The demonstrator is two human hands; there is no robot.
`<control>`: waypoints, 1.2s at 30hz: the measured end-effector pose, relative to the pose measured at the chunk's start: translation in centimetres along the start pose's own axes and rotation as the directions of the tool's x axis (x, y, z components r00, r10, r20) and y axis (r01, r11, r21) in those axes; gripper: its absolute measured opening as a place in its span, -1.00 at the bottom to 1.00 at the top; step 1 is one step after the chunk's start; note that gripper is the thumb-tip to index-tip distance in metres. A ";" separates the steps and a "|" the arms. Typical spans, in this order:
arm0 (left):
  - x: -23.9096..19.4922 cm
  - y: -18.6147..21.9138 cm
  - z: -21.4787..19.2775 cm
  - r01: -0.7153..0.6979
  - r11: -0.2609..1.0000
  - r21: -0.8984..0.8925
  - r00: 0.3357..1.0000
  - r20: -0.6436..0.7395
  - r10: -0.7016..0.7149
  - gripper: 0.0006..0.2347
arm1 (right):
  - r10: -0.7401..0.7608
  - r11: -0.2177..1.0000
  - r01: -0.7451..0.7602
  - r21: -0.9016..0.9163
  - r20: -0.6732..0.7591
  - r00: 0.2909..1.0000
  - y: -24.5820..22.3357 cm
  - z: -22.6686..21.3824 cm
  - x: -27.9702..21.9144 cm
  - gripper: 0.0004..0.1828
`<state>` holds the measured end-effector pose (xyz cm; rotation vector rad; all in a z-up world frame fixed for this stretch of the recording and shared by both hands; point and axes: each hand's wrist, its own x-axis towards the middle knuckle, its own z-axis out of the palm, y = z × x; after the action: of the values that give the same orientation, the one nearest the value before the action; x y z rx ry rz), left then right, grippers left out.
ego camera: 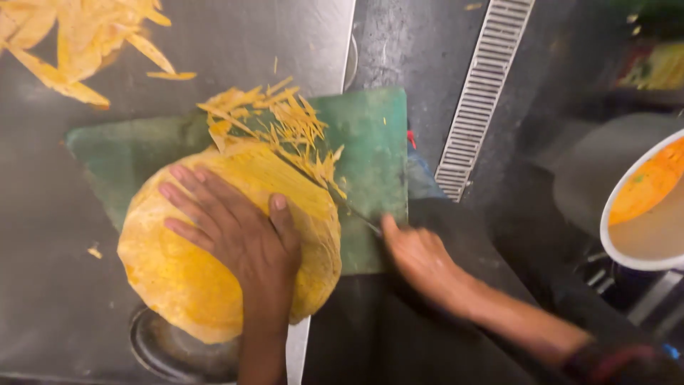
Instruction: The person slices a large stack of yellow flatbreads into thin strips with a knife on a green cutting board, holding the stack steady with one hand while cutting around it, and the cut strips accumulate on the board and counter beside the pans.
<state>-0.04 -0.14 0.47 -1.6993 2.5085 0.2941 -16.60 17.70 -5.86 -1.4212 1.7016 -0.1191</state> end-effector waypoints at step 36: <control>0.3 0.3 0.3 0.060 0.998 -0.025 0.998 -0.001 -0.060 -0.27 | 0.213 0.977 -0.214 0.008 0.030 0.977 0.9 6.8 -2.8 -0.75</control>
<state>-0.42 -0.20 0.14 -1.7811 2.4602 0.3198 -12.90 23.30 -8.87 -1.2169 1.8149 0.0105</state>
